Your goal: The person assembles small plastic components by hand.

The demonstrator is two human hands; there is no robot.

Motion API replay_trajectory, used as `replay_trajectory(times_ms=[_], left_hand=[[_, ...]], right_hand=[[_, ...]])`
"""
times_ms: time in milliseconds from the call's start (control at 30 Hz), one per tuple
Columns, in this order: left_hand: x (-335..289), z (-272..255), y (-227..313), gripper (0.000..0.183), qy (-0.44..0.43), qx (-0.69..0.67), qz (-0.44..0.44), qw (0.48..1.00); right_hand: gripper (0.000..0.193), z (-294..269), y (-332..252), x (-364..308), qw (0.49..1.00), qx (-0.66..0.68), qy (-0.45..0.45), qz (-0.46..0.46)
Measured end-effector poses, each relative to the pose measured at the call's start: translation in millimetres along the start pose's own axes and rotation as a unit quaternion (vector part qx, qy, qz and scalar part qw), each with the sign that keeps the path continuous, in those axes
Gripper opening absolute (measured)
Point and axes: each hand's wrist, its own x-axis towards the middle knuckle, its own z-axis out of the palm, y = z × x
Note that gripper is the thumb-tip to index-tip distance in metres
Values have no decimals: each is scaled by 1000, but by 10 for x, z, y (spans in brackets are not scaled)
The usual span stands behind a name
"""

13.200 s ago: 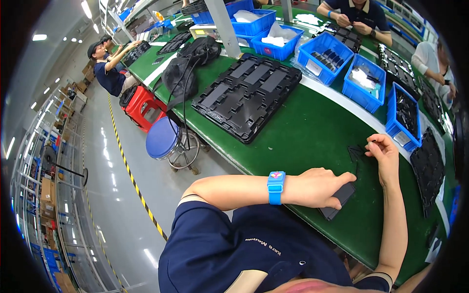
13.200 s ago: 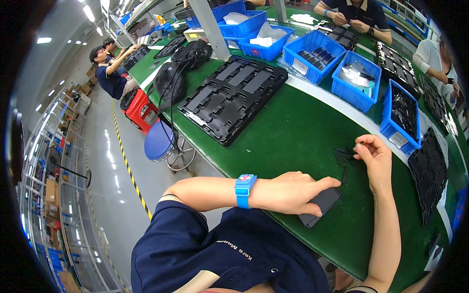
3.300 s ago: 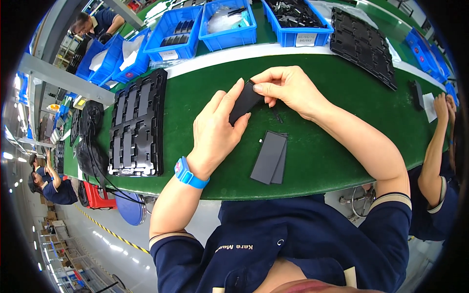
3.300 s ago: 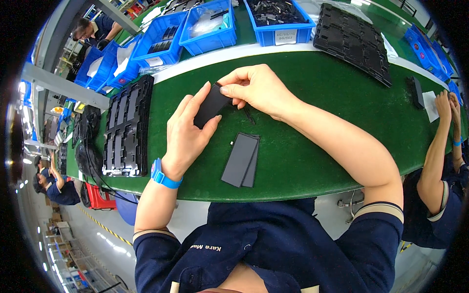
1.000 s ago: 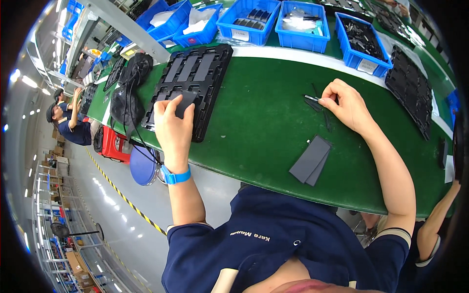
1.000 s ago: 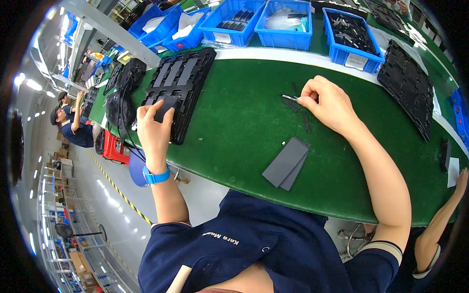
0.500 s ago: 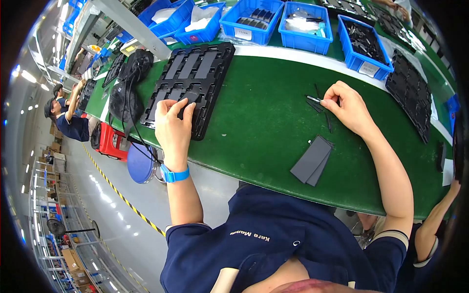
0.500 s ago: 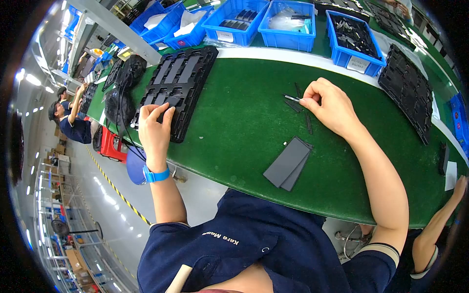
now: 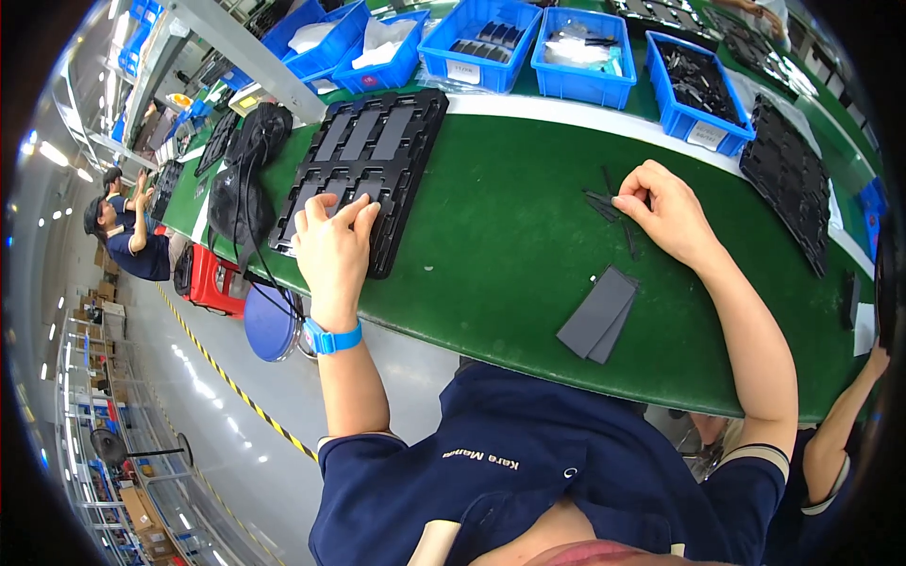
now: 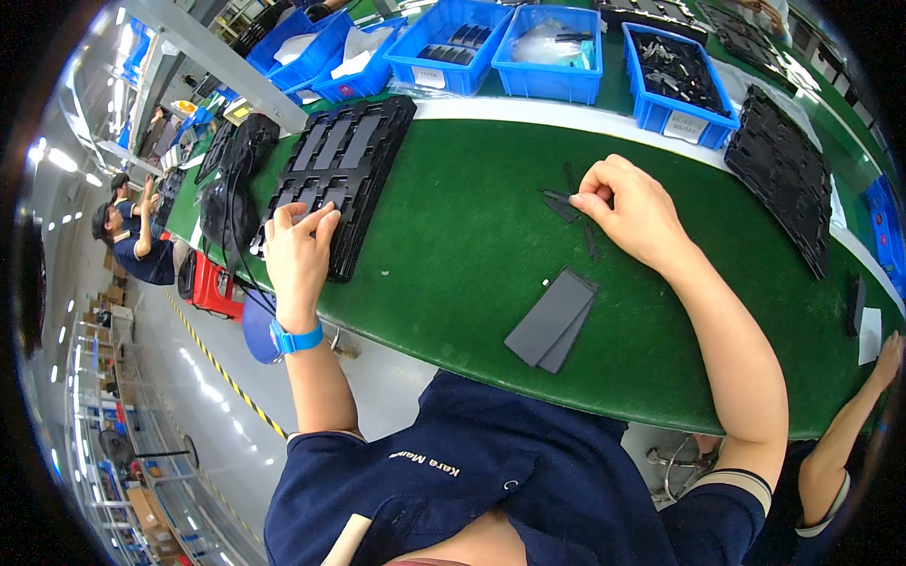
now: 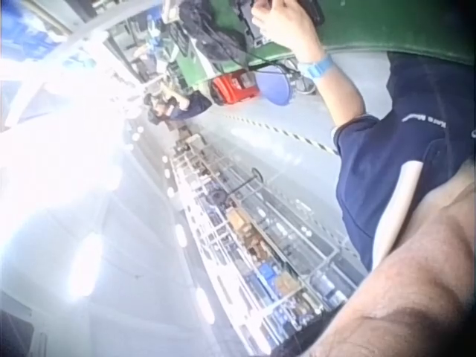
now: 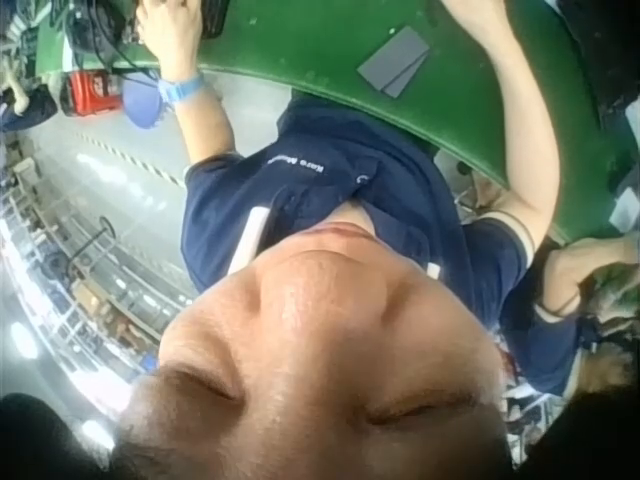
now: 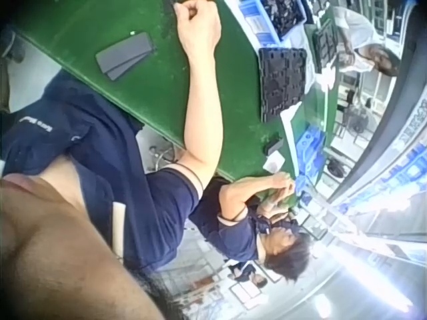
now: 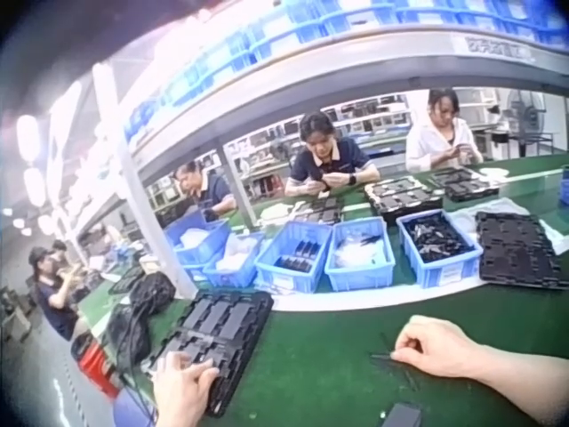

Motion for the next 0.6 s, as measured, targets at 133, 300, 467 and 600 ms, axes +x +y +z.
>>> replay_trajectory(times_ms=[133,300,467,600], left_hand=[[-1,-103,136,31,4,-8,19,1000],[-109,-358,1024,44,-112,-256,221,935],[-310,-425,1594,69,-204,-297,397,844],[-333,-368,1687,60,-180,-296,471,811]], right_hand=[[21,14,-14,-29,999,-36,9,-32],[17,-7,1,-26,999,-34,-12,1],[16,-66,6,-43,999,-32,-10,15],[17,-35,118,-28,1000,-4,28,-11]])
